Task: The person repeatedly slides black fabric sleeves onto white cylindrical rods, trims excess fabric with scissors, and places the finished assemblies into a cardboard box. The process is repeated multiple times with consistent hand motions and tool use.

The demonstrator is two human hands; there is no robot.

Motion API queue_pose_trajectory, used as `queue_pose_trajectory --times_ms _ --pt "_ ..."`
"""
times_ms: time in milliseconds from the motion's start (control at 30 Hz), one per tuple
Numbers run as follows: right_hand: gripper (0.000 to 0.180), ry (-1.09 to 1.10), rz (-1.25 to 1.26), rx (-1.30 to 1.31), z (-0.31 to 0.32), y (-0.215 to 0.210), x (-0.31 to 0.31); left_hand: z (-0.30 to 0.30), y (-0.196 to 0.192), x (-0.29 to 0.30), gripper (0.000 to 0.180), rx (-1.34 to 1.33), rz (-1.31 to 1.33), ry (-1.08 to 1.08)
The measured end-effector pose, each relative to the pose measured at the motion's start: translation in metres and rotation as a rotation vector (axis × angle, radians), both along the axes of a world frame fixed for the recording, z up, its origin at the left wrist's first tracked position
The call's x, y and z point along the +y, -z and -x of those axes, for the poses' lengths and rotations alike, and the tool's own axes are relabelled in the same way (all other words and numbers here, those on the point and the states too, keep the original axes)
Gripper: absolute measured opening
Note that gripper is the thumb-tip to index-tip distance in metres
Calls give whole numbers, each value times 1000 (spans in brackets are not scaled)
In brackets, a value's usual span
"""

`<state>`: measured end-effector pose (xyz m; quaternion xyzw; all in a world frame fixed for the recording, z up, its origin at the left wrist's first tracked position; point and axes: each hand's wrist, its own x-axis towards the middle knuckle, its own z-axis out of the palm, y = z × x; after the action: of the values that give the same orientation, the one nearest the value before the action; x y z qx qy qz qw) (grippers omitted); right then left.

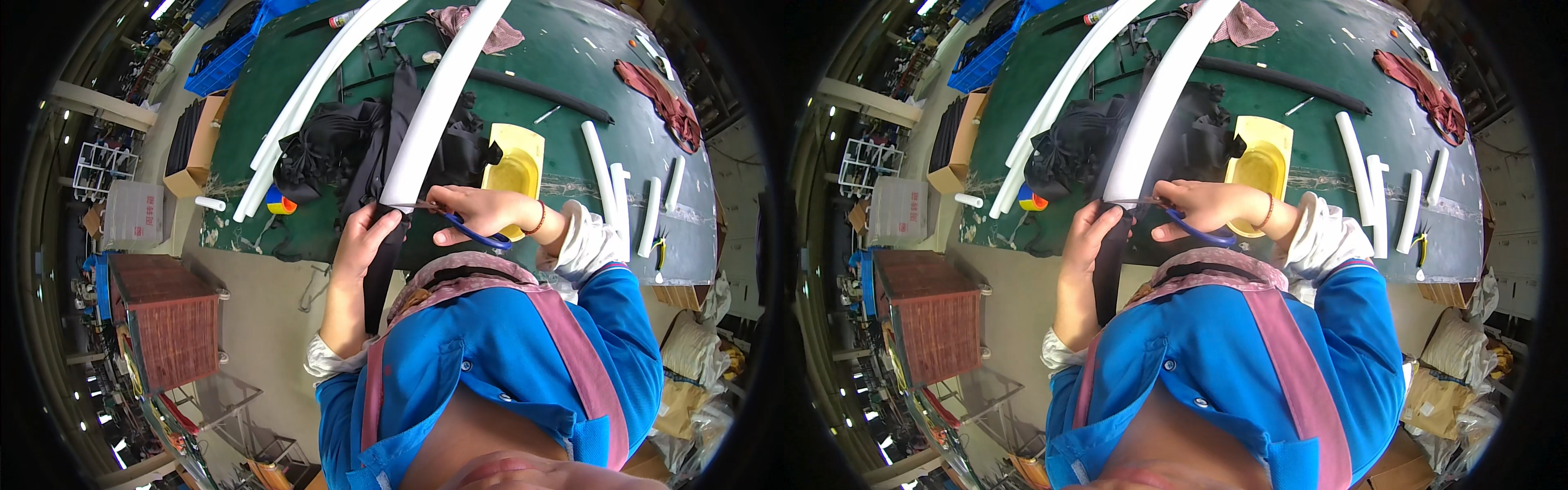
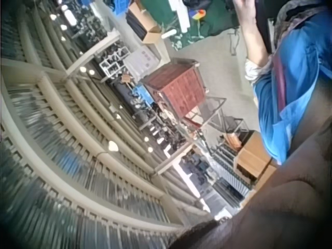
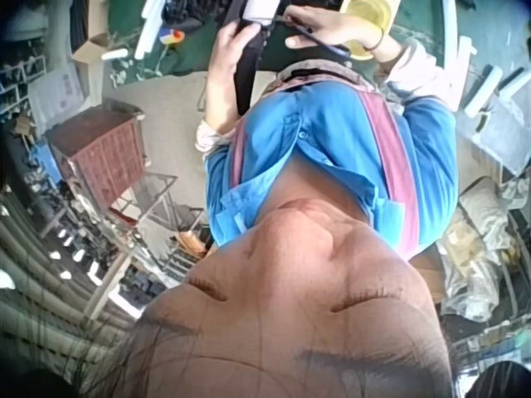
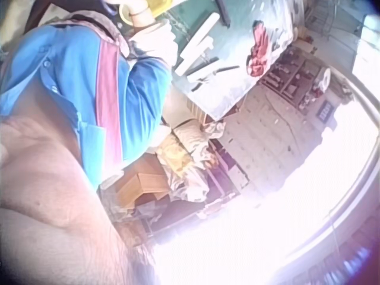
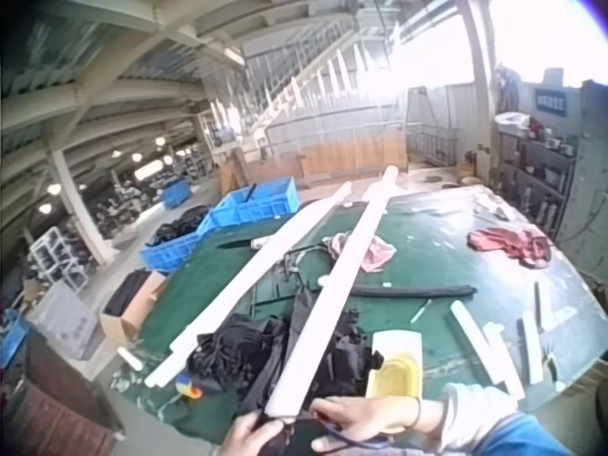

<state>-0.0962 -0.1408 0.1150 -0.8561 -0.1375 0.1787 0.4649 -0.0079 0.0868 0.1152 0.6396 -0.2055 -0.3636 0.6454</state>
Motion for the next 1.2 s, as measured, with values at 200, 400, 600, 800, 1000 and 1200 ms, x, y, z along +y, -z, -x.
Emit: queue_pose_trajectory --times_ms 200,400,600,800,1000,1200 --pt "53 64 -93 -42 6 -4 6 -2 -1 4 23 72 -15 36" --pt "36 96 -201 -147 18 -5 5 -8 2 14 38 191 3 192" --pt "19 21 -367 -164 34 1 11 -17 10 -11 83 478 336 317" --pt "21 -42 -513 -256 62 20 9 7 34 -50 58 653 537 168" --pt "31 1094 46 -215 132 79 -77 10 58 -40 49 381 348 -30" --pt "42 950 904 -4 153 188 -157 14 44 -46 44 218 265 10"
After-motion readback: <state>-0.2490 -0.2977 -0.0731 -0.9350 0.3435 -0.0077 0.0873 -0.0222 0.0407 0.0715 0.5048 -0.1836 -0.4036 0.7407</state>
